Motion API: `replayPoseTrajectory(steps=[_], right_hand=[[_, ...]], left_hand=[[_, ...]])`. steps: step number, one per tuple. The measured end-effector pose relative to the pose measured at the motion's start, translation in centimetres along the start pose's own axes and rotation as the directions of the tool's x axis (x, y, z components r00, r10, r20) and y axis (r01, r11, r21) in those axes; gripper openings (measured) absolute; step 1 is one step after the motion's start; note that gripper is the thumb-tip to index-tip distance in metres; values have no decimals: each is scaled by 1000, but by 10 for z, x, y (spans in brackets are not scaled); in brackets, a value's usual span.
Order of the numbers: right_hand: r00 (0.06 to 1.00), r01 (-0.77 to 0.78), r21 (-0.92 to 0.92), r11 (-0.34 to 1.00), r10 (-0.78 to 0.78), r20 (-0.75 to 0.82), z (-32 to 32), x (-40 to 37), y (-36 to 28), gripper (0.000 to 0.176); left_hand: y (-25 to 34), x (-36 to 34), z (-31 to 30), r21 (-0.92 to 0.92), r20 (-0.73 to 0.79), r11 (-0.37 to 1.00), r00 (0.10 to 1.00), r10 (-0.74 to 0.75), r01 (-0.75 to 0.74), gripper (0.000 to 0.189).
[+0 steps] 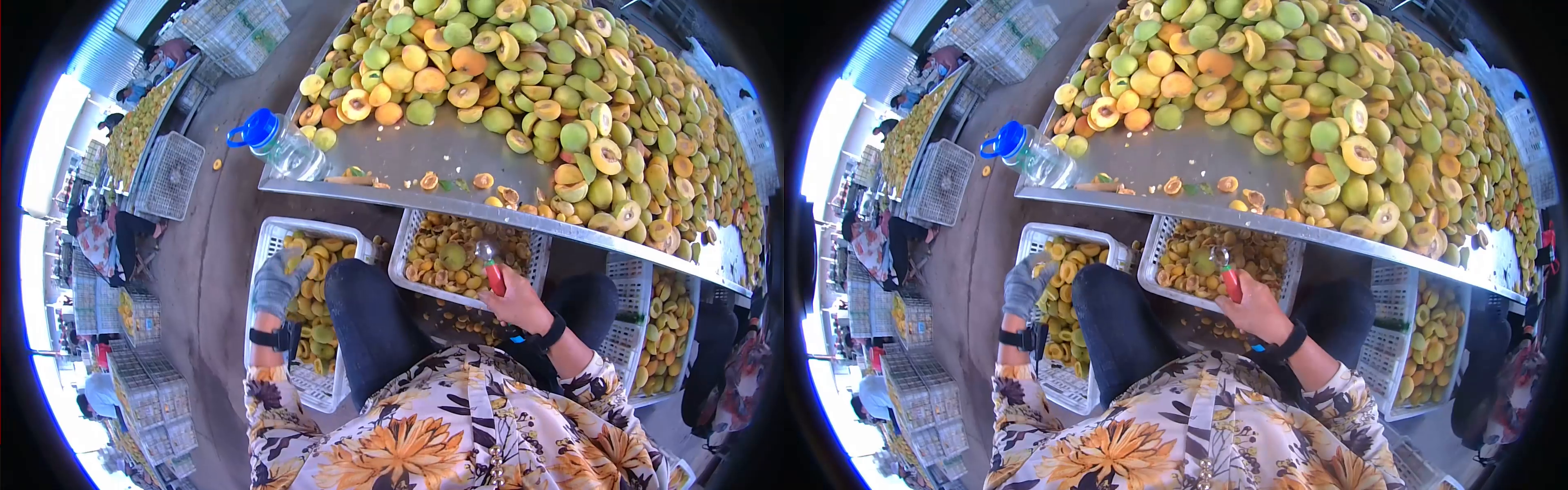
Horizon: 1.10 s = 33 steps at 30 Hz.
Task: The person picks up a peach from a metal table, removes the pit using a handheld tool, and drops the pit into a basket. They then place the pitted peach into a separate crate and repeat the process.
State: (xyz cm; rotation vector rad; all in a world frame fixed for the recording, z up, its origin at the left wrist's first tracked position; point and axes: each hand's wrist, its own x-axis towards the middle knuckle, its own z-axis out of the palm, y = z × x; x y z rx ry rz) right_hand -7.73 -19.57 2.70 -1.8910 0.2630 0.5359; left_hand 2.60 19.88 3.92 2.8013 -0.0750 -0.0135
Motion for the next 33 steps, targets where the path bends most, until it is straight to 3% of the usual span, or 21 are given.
replayPoseTrajectory(steps=[2,4,6,8,10,12,14,16,18,20,21,22,24,26,28,30,33], right_hand=[[999,17,3,1000,-17,-29,2,1,-1,36],[940,251,-219,943,-291,-176,7,5,10,33],[917,280,-246,928,-335,-217,3,-2,2,32],[914,282,-201,938,-326,-242,-2,-8,5,31],[919,268,-131,955,-294,-263,-10,-20,-1,26],[933,217,-110,970,-239,-270,-19,-30,-2,25],[926,198,-42,979,-201,-320,-23,-35,3,24],[900,226,-8,974,-212,-382,-25,-34,11,22],[929,166,112,980,-117,-352,-26,-33,20,20],[933,146,162,976,-81,-352,-28,-29,18,18],[922,182,161,970,-111,-371,-27,-26,15,18],[910,216,162,963,-139,-390,-27,-24,14,18],[914,214,148,965,-145,-378,-27,-22,12,24],[846,235,-26,972,-217,-487,-30,-19,-5,38],[826,297,-60,953,-288,-485,-35,-14,-18,52],[768,375,-142,916,-392,-506,-35,-7,-32,59],[727,444,-171,879,-466,-505,-30,2,-46,62]], left_hand=[[36,41,-8,-255,38,962,993,110,-96,41],[85,90,-11,-174,130,974,977,167,-143,38],[92,161,33,-32,138,873,863,486,-487,39],[157,195,45,17,90,881,879,469,-472,39],[193,243,72,78,323,877,844,428,-474,45],[229,257,88,267,372,869,876,306,-417,52],[246,274,112,287,378,881,889,257,-377,61],[257,275,124,339,276,919,955,105,-199,67],[259,273,129,345,224,915,965,135,-208,63],[258,273,123,334,322,927,945,60,-173,46],[256,264,115,320,342,923,934,99,-215,42],[243,266,121,204,335,954,932,141,-218,39],[207,253,125,-316,210,917,925,318,-244,40],[228,188,59,-735,399,668,869,293,112,41],[218,150,37,-845,493,460,735,466,275,39],[219,110,35,-863,484,186,661,574,471,37],[225,57,37,-823,530,120,675,513,554,33]])
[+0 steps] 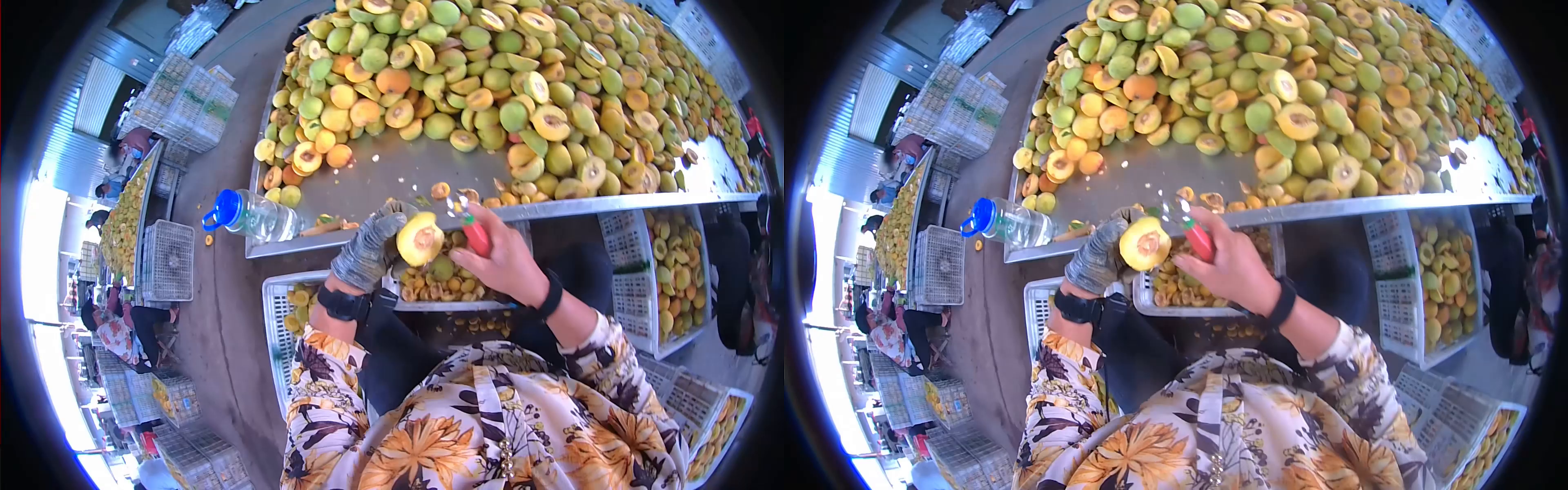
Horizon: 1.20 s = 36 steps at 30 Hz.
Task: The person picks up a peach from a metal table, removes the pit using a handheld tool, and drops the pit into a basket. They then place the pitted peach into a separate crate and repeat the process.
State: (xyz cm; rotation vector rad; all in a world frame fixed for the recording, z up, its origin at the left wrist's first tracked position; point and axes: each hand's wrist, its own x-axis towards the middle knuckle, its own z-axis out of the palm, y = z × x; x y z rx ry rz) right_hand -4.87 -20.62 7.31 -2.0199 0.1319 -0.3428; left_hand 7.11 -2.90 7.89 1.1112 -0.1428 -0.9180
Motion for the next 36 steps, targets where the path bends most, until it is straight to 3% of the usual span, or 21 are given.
replayPoseTrajectory(steps=[1,3,5,6,7,10,11,13,15,17,18,19,21,22,23,25,26,30,32,36], right_hand=[[998,54,3,999,-54,-29,7,0,1,59],[965,-149,166,975,107,240,8,-4,-5,50],[963,-193,126,973,163,214,8,-11,-16,47],[960,-229,88,969,210,187,7,-15,-19,45],[961,-228,84,970,209,182,10,-20,-17,45],[981,-192,349,917,190,41,23,-35,-4,38],[981,-194,346,918,191,41,24,-39,-3,38],[959,-272,482,833,279,60,23,-44,-6,34],[928,-361,544,757,351,128,22,-48,-11,31],[920,-387,535,751,354,169,26,-52,-12,31],[912,-408,457,790,370,174,27,-55,-16,32],[911,-411,456,789,369,181,32,-60,-12,32],[980,-194,337,921,162,118,42,-68,2,36],[981,-156,222,963,124,149,40,-71,3,39],[980,-158,222,962,125,156,40,-73,4,39],[980,200,-6,980,-200,19,41,-76,6,37],[990,94,-2,996,-93,106,35,-78,0,44],[986,20,-8,1000,-19,166,37,-84,0,48],[969,-17,-114,993,44,243,38,-85,2,50],[993,77,-77,994,-69,97,43,-85,14,50]], left_hand=[[-9,-6,8,-36,-44,999,999,-7,5,34],[-24,-14,8,-22,-31,997,997,-68,67,39],[-32,-20,10,0,-60,974,973,-225,225,62],[-46,-20,23,-24,-274,996,958,-85,81,70],[-53,-22,28,-24,-269,997,960,-83,79,70],[-66,-35,35,-3,-224,997,972,77,-80,64],[-68,-41,42,-7,-223,997,972,76,-80,64],[-68,-52,60,-7,-229,939,915,333,-343,49],[-75,-54,53,55,-223,928,901,372,-369,54],[-74,-58,40,28,-121,974,966,229,-227,50],[-83,-51,15,-120,-89,989,994,70,-81,46],[-84,-47,19,-123,-95,989,993,71,-83,46],[-85,-38,33,-423,-400,886,917,5,-190,62],[-83,-38,32,-451,-413,871,911,-10,-195,63],[-86,-40,27,-453,-418,869,908,-12,-197,63],[-96,-43,11,-391,-382,914,923,-57,-105,65],[-100,-41,5,-363,-416,924,908,-47,-119,68],[-108,-40,1,-279,-375,951,927,15,-129,67],[-111,-37,2,-266,-363,949,930,62,-168,63],[-146,-17,-29,-193,-324,948,928,182,-253,60]])
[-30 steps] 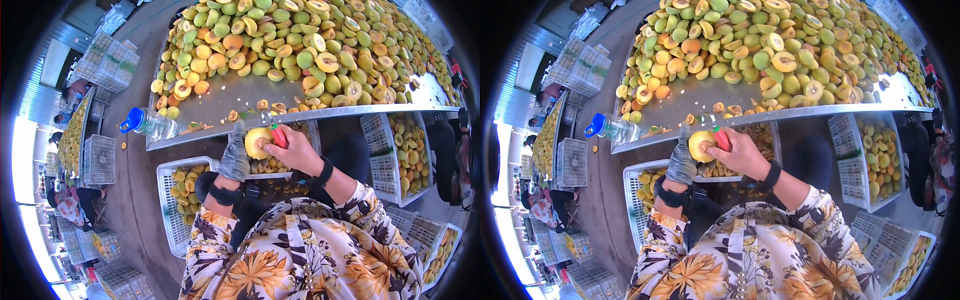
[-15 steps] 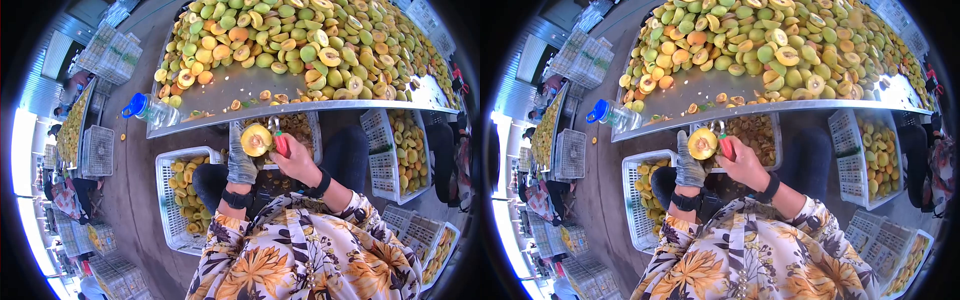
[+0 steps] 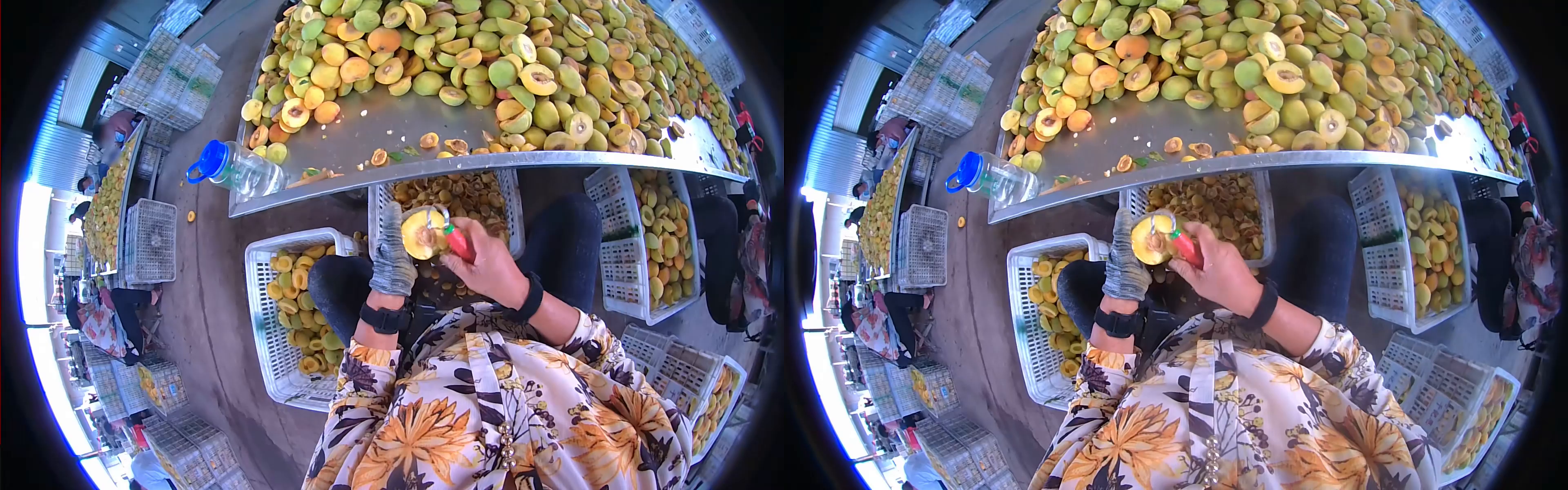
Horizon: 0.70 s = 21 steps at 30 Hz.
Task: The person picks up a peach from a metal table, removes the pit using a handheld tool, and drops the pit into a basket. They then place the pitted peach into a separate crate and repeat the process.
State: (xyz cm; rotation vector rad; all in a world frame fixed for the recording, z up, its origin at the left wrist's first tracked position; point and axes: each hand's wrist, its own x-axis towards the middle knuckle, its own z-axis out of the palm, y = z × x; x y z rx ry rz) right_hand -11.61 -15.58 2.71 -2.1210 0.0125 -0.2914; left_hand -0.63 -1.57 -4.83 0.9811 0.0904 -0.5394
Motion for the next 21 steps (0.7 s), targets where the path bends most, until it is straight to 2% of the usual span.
replayPoseTrajectory(steps=[2,3,4,5,6,7,9,10,11,13,14,15,17,18,19,21], right_hand=[[997,46,78,996,-41,-58,-3,3,5,50],[998,49,80,996,-45,-45,-6,2,3,50],[972,-227,330,916,192,137,-13,4,-3,47],[858,-505,488,712,353,374,-15,6,-6,44],[866,-500,662,558,334,373,-13,4,-7,39],[838,-540,697,473,375,395,-13,4,-4,37],[814,-578,673,461,385,435,-14,8,-4,38],[803,-596,639,487,390,451,-11,9,-1,39],[800,-600,634,488,386,459,-8,11,0,39],[814,-568,688,452,433,387,-6,11,1,36],[807,-567,696,440,467,362,-5,14,-2,30],[801,-560,723,405,487,347,-5,17,-4,25],[805,-525,758,386,515,296,3,22,-4,23],[808,-511,764,394,525,269,6,25,-8,23],[813,-497,749,439,537,225,12,28,-13,27],[858,-486,478,731,503,102,15,29,-18,34]], left_hand=[[5,-12,16,169,42,984,998,53,-59,53],[16,-18,21,163,30,985,998,58,-62,53],[35,-25,25,305,183,947,970,-162,101,48],[49,-30,23,458,287,860,878,-383,226,43],[60,-24,18,150,591,879,672,-447,453,43],[34,-29,27,318,102,928,966,-238,195,53],[38,-36,31,618,131,786,984,-122,15,56],[56,-42,48,594,23,761,940,-340,260,55],[53,-40,44,588,17,765,942,-335,262,55],[40,-34,38,288,138,922,941,-308,260,56],[30,-35,41,200,147,972,977,-153,123,57],[31,-34,34,94,268,989,954,-133,111,55],[34,-47,58,41,155,997,986,59,-66,52],[19,-40,54,-17,105,997,992,76,-75,50],[23,-34,49,-72,152,997,988,33,-22,46],[21,-32,50,-191,-12,981,1000,6,-8,44]])
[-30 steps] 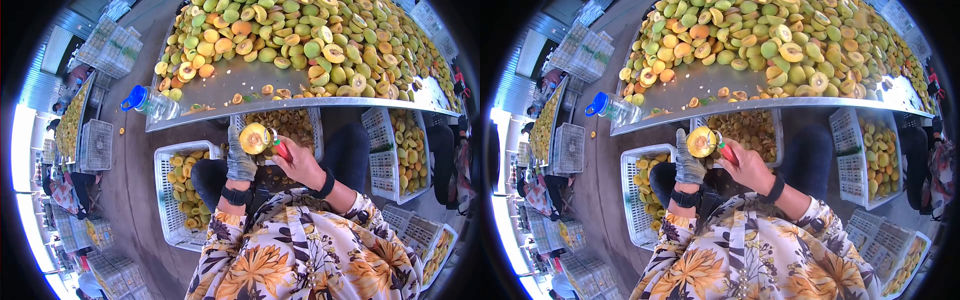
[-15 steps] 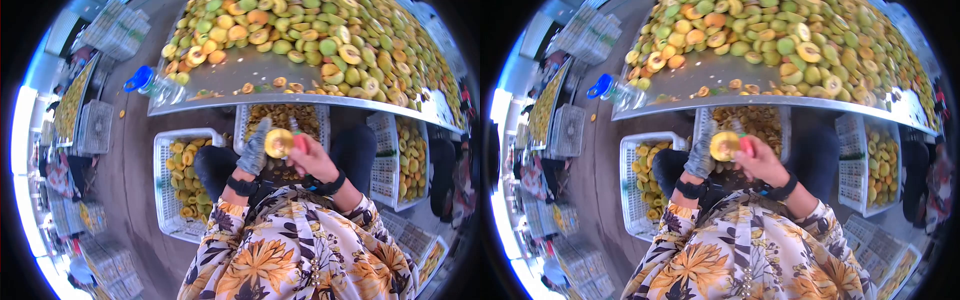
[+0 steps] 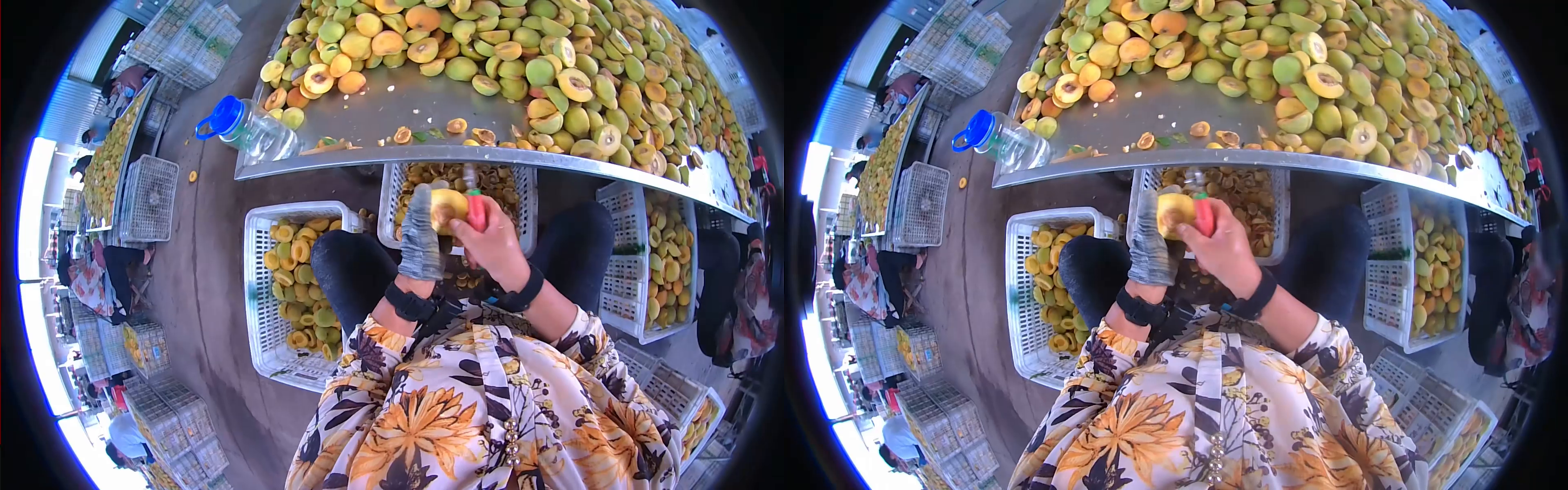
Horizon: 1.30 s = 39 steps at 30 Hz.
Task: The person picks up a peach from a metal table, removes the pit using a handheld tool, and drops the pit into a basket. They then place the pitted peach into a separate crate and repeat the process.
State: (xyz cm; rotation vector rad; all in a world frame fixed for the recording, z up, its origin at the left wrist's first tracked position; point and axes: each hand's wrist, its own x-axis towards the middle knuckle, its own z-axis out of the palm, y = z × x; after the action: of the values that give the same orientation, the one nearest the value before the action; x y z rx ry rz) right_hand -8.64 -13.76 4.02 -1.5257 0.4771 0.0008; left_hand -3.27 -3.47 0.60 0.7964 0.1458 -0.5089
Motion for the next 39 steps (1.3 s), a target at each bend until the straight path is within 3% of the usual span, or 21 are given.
replayPoseTrajectory(steps=[1,2,4,5,8,14,18,20,21,23,24,27,30,31,35,37,39], right_hand=[[950,279,-250,927,-304,-68,1,3,14,37],[949,278,-249,928,-305,-74,-1,3,16,37],[880,456,-351,818,-473,41,-5,1,17,37],[951,306,-337,891,-302,64,-7,-6,9,30],[965,261,-455,851,-213,156,-10,-12,11,27],[965,257,-454,853,-206,160,-12,-15,22,26],[969,247,-419,874,-213,127,-11,-20,19,19],[971,239,-399,885,-207,121,-11,-21,22,16],[969,236,-397,887,-185,162,-12,-20,26,17],[967,229,-395,890,-160,201,-13,-20,29,18],[960,235,-410,881,-145,239,-14,-20,28,19],[945,250,-403,880,-131,301,-15,-15,27,20],[925,273,-375,886,-135,355,-22,-7,27,17],[911,291,-367,884,-139,389,-24,-4,27,15],[900,332,-372,867,-173,400,-24,-4,15,13],[874,-7,-324,946,164,458,-26,-8,-6,11],[839,-81,-235,969,194,509,-27,-8,-3,11]], left_hand=[[-2,5,-7,4,3,1000,1000,-4,4,44],[-5,13,-16,87,-44,995,998,53,-49,47],[-5,18,-25,173,-83,981,991,109,-94,51],[-2,16,-23,270,-81,951,980,180,-153,51],[2,10,-14,402,-55,889,964,262,-219,51],[-1,4,12,475,59,782,901,429,-404,45],[-2,2,25,491,67,753,881,468,-437,43],[1,2,29,560,143,681,865,482,-472,40],[2,4,28,561,140,682,866,480,-469,40],[6,9,24,470,58,849,968,244,-242,34],[11,12,20,471,54,849,969,243,-239,34],[22,27,4,439,199,899,974,-105,7,26],[23,23,7,382,163,924,984,-74,6,24],[23,23,9,228,188,972,976,-108,63,23],[19,23,12,238,51,971,998,-36,23,24],[16,24,11,328,69,943,997,34,-55,24],[15,23,10,414,91,901,991,101,-130,24]])
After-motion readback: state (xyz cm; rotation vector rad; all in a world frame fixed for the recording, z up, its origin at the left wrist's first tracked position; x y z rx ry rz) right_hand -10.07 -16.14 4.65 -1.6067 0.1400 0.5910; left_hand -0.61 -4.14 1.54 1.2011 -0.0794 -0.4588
